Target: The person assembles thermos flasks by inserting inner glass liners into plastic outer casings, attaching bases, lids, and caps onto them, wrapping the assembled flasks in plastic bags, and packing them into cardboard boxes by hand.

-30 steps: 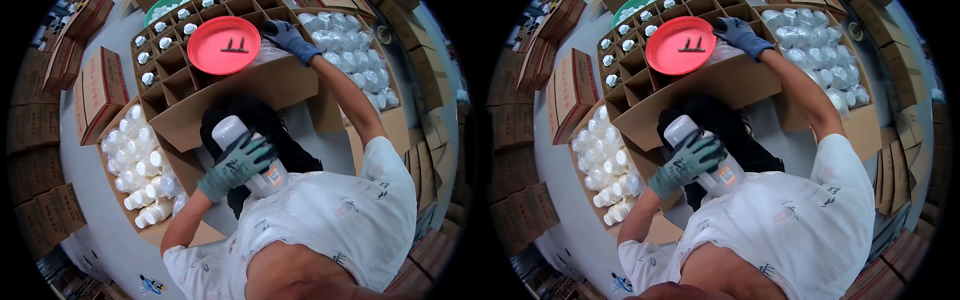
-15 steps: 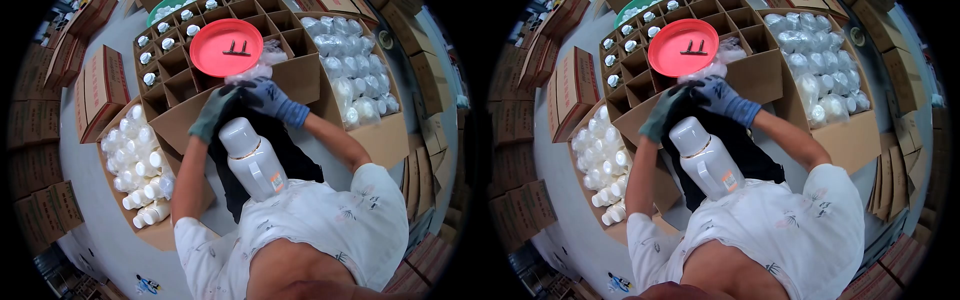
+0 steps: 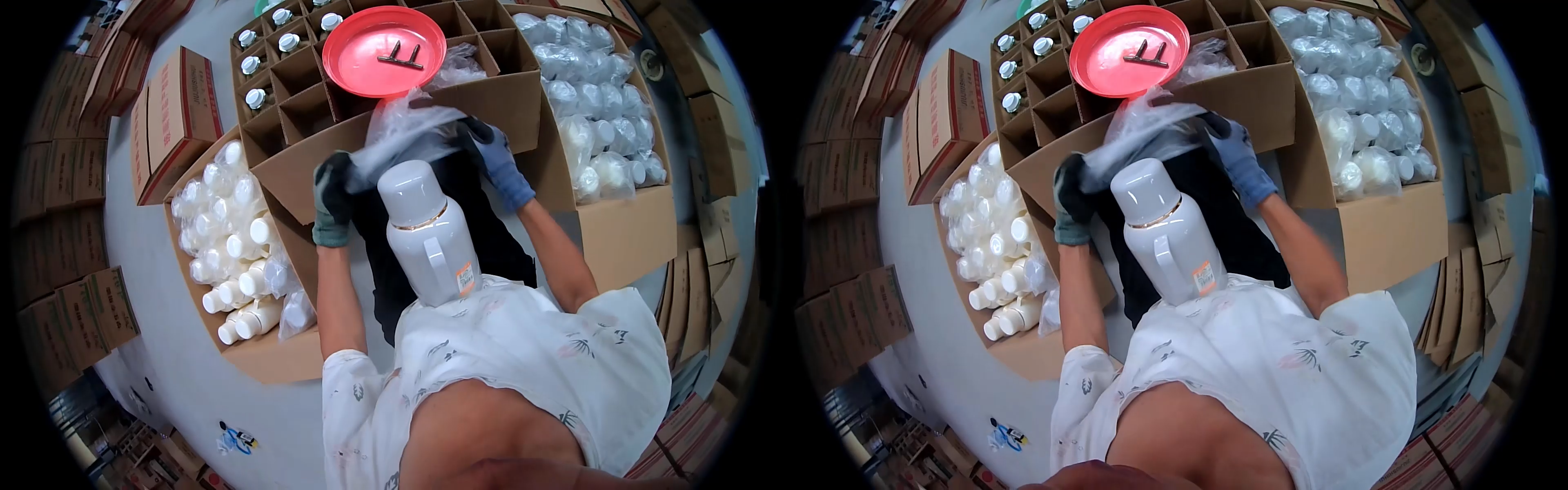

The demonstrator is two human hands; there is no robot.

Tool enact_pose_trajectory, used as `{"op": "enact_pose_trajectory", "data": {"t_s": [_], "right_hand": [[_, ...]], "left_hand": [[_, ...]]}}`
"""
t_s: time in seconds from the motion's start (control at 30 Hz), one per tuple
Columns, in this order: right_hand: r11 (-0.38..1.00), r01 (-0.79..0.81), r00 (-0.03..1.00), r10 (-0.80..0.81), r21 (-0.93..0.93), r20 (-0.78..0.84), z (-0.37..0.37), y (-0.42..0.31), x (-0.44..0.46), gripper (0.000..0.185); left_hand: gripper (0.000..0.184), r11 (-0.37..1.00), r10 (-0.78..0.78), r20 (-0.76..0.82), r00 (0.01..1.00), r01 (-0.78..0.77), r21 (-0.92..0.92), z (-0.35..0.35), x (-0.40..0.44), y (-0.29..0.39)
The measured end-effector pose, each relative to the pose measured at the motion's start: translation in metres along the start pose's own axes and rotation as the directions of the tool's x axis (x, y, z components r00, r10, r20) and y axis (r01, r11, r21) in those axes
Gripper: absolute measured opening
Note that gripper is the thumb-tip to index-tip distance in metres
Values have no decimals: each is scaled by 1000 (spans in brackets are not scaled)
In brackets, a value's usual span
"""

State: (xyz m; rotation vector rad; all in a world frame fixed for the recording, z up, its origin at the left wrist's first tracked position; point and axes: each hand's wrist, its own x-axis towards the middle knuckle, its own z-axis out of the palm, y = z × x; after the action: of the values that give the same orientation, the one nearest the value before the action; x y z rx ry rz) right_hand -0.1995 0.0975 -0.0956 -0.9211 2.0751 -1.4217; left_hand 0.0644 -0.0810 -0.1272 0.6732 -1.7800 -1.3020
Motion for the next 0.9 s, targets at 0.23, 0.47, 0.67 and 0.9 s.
{"op": "enact_pose_trajectory", "data": {"t_s": [0.23, 0.47, 0.67, 0.9], "right_hand": [[910, 33, 999, -32, -412, 10, -7, -32, -109, 35], [943, 149, 985, -115, -296, 130, -21, -38, -129, 41], [938, 168, 982, -132, -304, 136, -18, -51, -144, 45], [910, -238, 950, 145, 340, 276, -30, 17, -217, 72]], "left_hand": [[43, 761, -246, 556, 794, 513, -396, -11, -50, 103], [36, 877, -480, 701, 528, 278, 391, -18, -63, 165], [28, 772, -525, 700, 483, 617, 153, -29, -77, 154], [31, 867, -496, 817, 294, 220, 448, -10, -94, 163]]}}
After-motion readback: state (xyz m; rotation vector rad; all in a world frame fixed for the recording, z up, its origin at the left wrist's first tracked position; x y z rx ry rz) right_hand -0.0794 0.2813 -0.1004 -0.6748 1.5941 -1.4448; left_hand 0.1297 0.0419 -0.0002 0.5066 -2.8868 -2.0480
